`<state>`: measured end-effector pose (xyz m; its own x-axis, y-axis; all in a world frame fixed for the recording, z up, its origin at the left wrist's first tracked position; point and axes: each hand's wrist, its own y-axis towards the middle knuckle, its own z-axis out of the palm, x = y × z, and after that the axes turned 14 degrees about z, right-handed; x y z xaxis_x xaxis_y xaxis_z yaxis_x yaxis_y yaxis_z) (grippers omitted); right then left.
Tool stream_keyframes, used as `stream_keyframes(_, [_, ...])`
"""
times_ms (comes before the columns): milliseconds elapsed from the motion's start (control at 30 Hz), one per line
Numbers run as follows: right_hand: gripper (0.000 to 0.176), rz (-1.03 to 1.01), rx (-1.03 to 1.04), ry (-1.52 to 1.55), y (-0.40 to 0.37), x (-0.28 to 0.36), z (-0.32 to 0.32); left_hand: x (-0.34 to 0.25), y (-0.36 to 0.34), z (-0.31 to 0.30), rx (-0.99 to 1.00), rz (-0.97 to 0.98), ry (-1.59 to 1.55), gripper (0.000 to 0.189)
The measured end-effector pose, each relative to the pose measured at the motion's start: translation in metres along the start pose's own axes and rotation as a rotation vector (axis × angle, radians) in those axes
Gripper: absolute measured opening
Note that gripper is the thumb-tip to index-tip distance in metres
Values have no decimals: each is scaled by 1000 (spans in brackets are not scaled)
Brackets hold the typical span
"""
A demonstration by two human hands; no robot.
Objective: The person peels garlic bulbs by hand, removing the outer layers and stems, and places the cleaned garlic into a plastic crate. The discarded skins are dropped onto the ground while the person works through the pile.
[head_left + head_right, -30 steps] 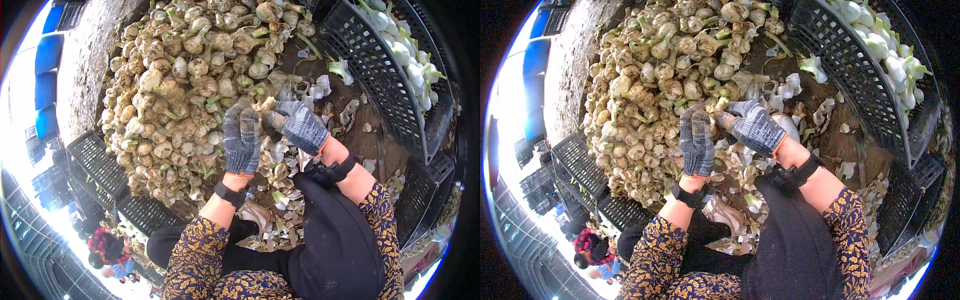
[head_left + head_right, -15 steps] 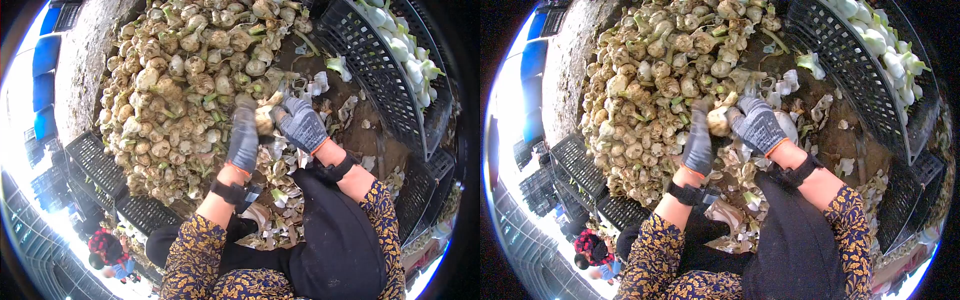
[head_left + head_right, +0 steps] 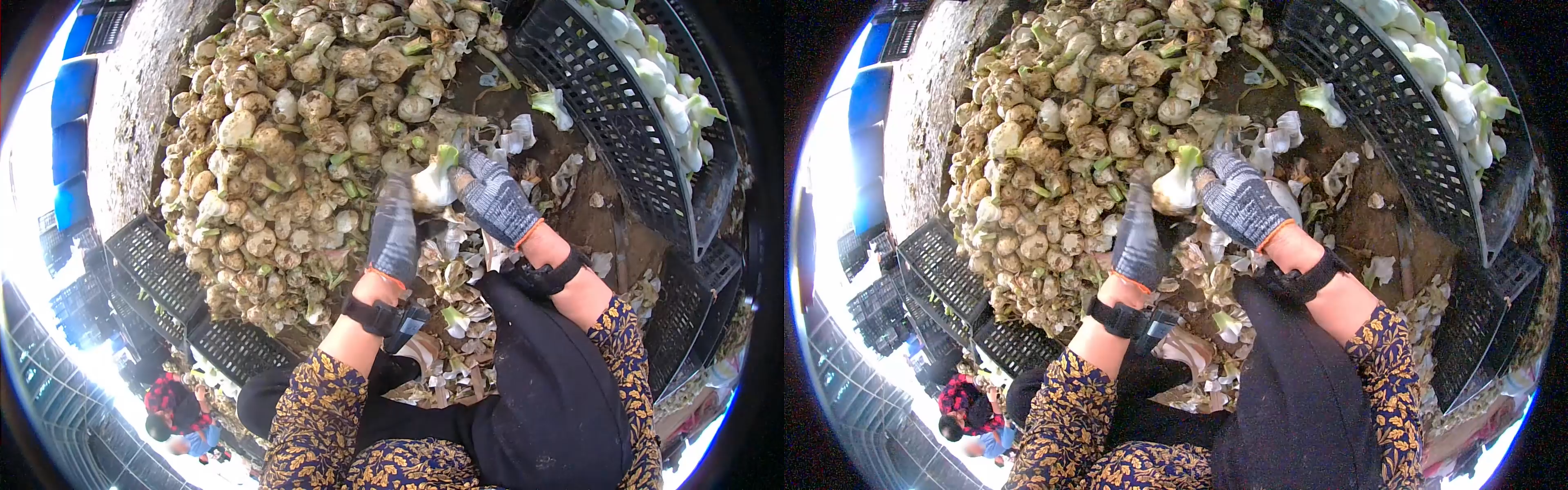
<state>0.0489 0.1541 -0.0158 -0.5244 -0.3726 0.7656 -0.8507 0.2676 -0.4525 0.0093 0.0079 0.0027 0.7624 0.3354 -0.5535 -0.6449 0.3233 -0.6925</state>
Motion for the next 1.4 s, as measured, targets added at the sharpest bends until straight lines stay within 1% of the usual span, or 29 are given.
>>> stream_keyframes(67, [25,-240,-176,-171,3,-15,7,3,-6,5,1,446,710,45])
stream_keyframes(100, [25,-240,-176,-172,3,-14,4,2,-10,8,-38,383,604,44])
stream_keyframes(133, [25,-183,-42,-96,3,-10,-1,2,-7,6,-38,383,604,44])
stream_keyframes(167, [25,-125,92,-20,3,-9,-4,1,-2,1,15,265,282,44])
stream_keyframes(200, [25,-125,94,-21,4,-13,-2,-1,0,-1,66,145,-39,45])
stream_keyframes(233, [18,-71,118,110,5,-19,3,-3,-2,1,76,94,-155,44])
stream_keyframes(267, [13,-15,140,242,6,-23,4,-4,-1,-2,75,94,-155,44])
stream_keyframes(300, [25,11,192,179,4,-20,-2,-7,1,-4,63,34,-159,42])
stream_keyframes(333, [25,13,190,179,2,-18,-4,-7,2,-5,50,-27,-162,41])
stream_keyframes(367, [25,-102,41,3,2,-15,-3,-6,1,-6,49,-28,-162,41])
stream_keyframes(400, [25,-216,-108,-172,1,-9,-2,-9,-3,-1,82,70,57,40])
stream_keyframes(433, [25,48,-52,-37,-4,10,-5,-10,-5,2,115,167,275,38])
stream_keyframes(467, [25,49,-54,-38,-3,5,-5,-9,-4,2,117,166,274,38])
stream_keyframes(533, [18,-111,110,88,3,-20,2,-8,-3,1,76,63,-84,33])
stream_keyframes(567, [19,-144,118,188,13,-45,19,-9,-3,-5,124,33,-113,34])
stream_keyframes(600, [19,-143,121,188,12,-46,19,-8,-3,-7,121,32,-113,34])
stream_keyframes(700, [17,-46,161,532,17,-59,25,-4,3,-11,129,-21,-261,34])
stream_keyframes(733, [17,-46,161,532,12,-37,15,-1,6,-13,145,-35,-265,34])
stream_keyframes(800, [19,74,-24,226,-4,9,-7,0,6,-12,161,-50,-270,33])
stream_keyframes(867, [28,23,-97,118,-12,19,-6,-7,-3,2,54,6,72,33])
stream_keyframes(933, [26,-331,-282,-210,-16,19,-2,-5,-5,12,27,54,203,35])
stream_keyframes(1000, [25,-387,-248,-171,-14,14,3,-6,-3,18,-181,127,424,38])
stream_keyframes(1067, [23,-383,-236,-237,-11,0,7,-2,3,10,-196,139,300,36])
stream_keyframes(1100, [21,-562,-186,-390,-10,7,-10,-3,3,14,-216,103,192,36])
stream_keyframes(1133, [18,-295,-69,43,-11,3,1,-4,3,16,-236,67,83,35])
stream_keyframes(1200, [19,98,248,516,-2,-5,3,-5,6,13,-223,28,-12,33])
stream_keyframes(1267, [19,140,246,642,-6,-3,-4,-9,3,13,-102,-20,-272,38])
stream_keyframes(1300, [19,182,243,767,-8,-1,-7,-12,1,17,-72,-26,-309,39])
stream_keyframes(1400, [22,205,262,702,0,-8,-5,-13,1,23,-56,-20,-267,38])
